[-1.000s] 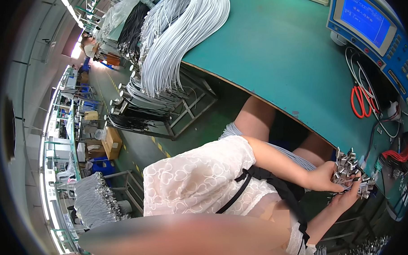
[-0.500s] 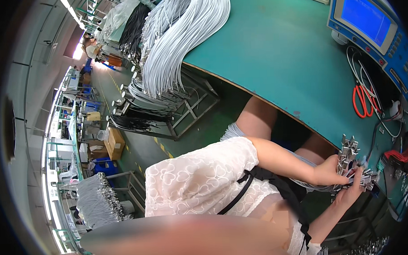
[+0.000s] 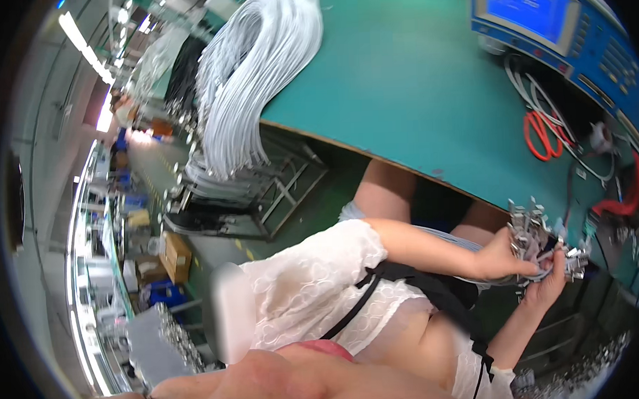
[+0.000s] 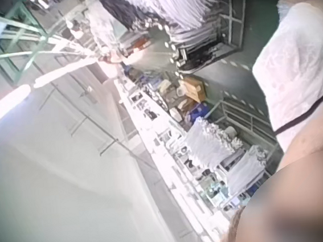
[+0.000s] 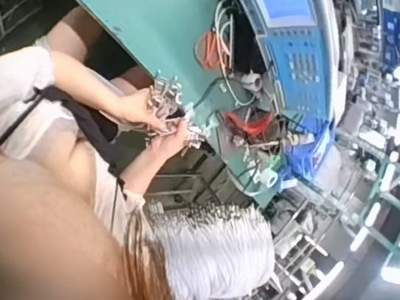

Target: The person organizes large bundles of wire harnesses and electronic connectors by hand at an assembly station.

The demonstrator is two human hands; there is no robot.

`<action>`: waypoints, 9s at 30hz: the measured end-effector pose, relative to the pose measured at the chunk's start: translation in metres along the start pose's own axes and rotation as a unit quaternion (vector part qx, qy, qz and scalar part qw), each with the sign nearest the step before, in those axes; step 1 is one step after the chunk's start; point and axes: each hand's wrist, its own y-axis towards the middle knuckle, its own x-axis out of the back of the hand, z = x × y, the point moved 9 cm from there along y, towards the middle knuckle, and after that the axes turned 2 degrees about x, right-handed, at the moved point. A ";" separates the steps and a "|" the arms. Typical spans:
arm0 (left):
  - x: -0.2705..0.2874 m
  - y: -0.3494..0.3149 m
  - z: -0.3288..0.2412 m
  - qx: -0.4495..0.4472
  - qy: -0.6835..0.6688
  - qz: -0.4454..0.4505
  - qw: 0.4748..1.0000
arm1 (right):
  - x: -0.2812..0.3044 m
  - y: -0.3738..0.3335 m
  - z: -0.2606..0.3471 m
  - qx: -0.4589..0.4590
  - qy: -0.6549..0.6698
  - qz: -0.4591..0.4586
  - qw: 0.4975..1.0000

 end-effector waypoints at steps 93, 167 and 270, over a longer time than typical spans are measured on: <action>0.019 -0.001 0.034 0.134 -0.007 -0.073 0.988 | -0.038 -0.028 0.029 0.058 -0.026 -0.011 0.998; -0.002 -0.015 0.043 0.131 0.054 0.099 0.985 | -0.042 -0.024 0.024 0.005 -0.034 0.030 0.999; 0.009 -0.007 0.036 0.176 0.000 -0.008 0.984 | -0.040 -0.027 0.025 0.120 -0.065 0.027 0.990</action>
